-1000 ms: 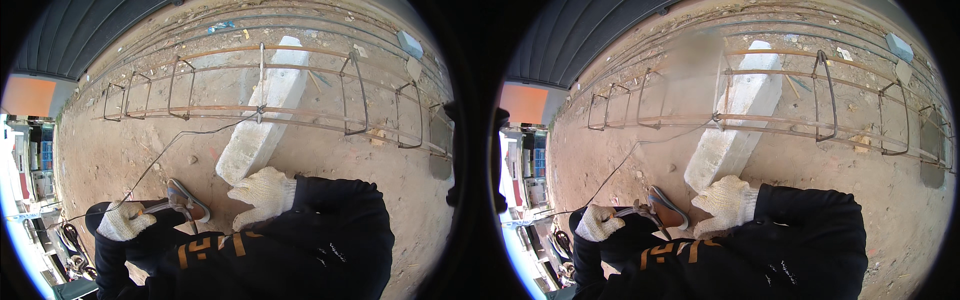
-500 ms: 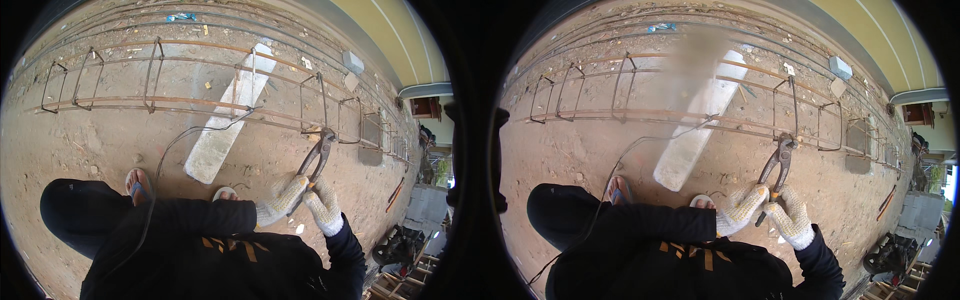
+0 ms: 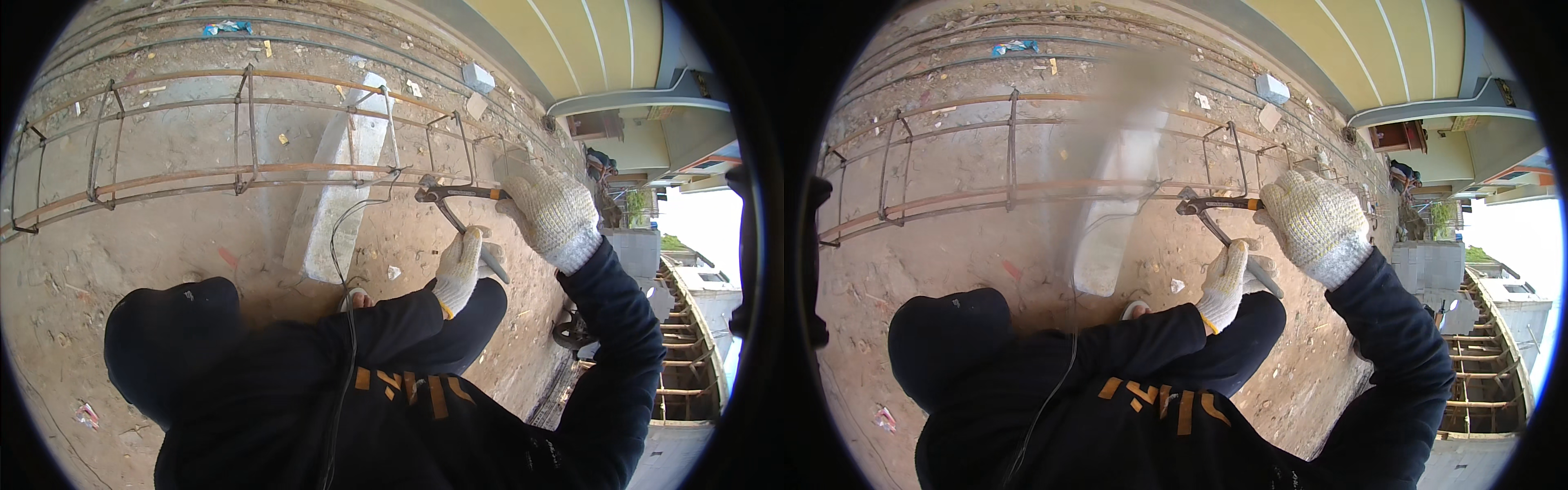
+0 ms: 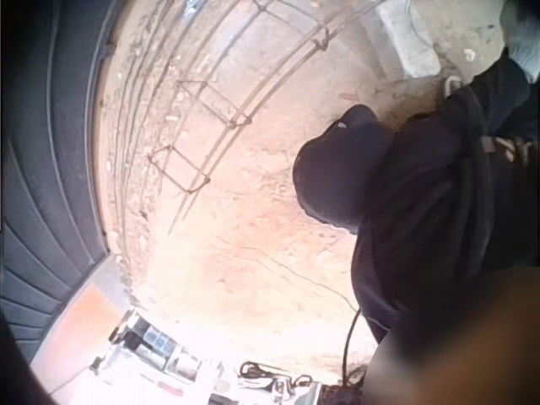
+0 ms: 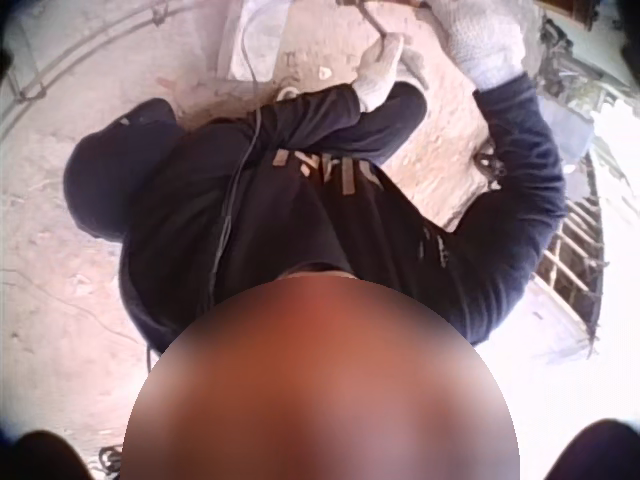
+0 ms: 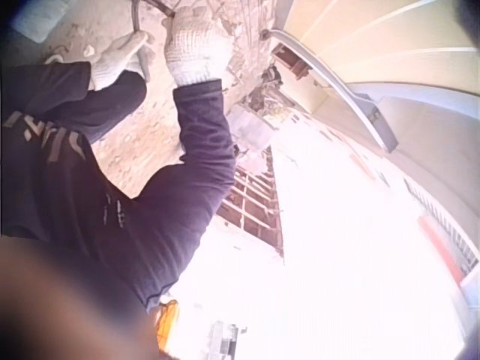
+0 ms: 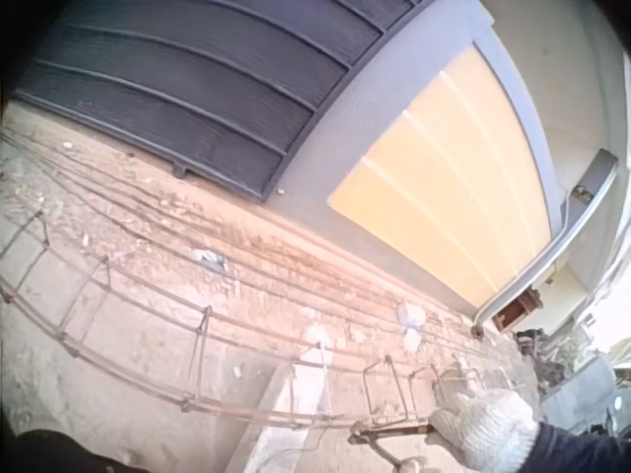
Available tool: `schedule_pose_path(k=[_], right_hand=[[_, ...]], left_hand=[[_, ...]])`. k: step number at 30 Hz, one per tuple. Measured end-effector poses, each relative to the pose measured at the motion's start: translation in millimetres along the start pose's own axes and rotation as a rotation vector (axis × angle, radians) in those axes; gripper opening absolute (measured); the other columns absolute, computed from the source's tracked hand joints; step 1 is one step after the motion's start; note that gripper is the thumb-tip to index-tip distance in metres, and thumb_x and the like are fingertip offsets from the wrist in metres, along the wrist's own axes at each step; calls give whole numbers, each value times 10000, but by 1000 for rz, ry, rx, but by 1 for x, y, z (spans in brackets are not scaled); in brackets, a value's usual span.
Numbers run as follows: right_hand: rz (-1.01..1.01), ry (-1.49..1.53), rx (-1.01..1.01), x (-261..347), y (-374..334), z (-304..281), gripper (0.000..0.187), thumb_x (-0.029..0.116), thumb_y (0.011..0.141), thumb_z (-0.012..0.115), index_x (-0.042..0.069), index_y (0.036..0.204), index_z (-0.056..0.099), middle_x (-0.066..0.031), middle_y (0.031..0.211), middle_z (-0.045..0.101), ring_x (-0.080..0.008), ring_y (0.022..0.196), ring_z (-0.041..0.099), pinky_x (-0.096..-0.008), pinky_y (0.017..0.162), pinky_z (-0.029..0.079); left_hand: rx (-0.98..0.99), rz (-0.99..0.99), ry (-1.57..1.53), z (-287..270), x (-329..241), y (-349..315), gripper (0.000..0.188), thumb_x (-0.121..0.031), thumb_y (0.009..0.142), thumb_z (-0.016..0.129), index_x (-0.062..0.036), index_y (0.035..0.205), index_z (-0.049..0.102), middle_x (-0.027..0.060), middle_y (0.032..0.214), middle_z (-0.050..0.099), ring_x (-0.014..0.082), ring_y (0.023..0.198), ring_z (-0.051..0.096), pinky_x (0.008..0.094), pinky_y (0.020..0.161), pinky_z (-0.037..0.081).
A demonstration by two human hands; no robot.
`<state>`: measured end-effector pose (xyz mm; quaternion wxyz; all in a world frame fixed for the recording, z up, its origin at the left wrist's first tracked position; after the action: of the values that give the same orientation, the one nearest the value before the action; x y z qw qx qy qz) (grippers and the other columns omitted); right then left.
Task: The person assembles a metal frame by wrapping wire around the joints and twisting it with pliers. They repeat this process at multiple connection points along the frame.
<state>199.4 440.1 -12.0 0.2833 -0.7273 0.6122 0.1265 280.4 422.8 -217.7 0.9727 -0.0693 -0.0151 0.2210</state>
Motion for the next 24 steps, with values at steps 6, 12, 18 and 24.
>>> schedule_pose_path(k=[6, 12, 18, 24], right_hand=[[-98, -126, 111, 17, 33, -14, 180, 232, 857, 594, 88, 962, 623, -98, 887, 603, -288, 835, 638, -419, 678, 521], [-99, -186, 166, 23, 46, -28, 190, 202, 835, 608, 83, 982, 620, -98, 899, 611, -292, 839, 648, -413, 662, 525], [-135, -259, 276, 10, 57, -27, 258, 259, 859, 616, 81, 1044, 637, -108, 925, 625, -298, 851, 660, -425, 617, 525], [-108, -182, 212, 4, 48, -15, 242, 270, 855, 624, 74, 996, 626, -102, 931, 618, -302, 841, 648, -423, 664, 526]], left_hand=[[-34, 29, -158, 22, -23, -5, 369, -381, 1026, 466, -48, 1180, 503, 175, 943, 653, 260, 894, 680, 396, 805, 585], [-30, 61, -195, 29, -39, -5, 377, -394, 1016, 485, -38, 1135, 530, 174, 948, 651, 279, 874, 688, 420, 797, 595], [-38, -43, -227, 39, -39, -2, 437, -468, 965, 556, -46, 1073, 513, 230, 950, 687, 351, 861, 701, 486, 794, 596], [-9, 7, -323, 41, -45, -2, 425, -447, 953, 587, -46, 1079, 523, 244, 984, 677, 375, 904, 692, 514, 816, 590]])
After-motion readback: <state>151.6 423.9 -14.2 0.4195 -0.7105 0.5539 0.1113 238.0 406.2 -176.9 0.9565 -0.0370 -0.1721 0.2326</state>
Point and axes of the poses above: each hand's wrist, its own y-axis towards the middle knuckle, its own z-axis out of the palm, x = y × z, the point moved 2 cm from there along y, towards the middle knuckle
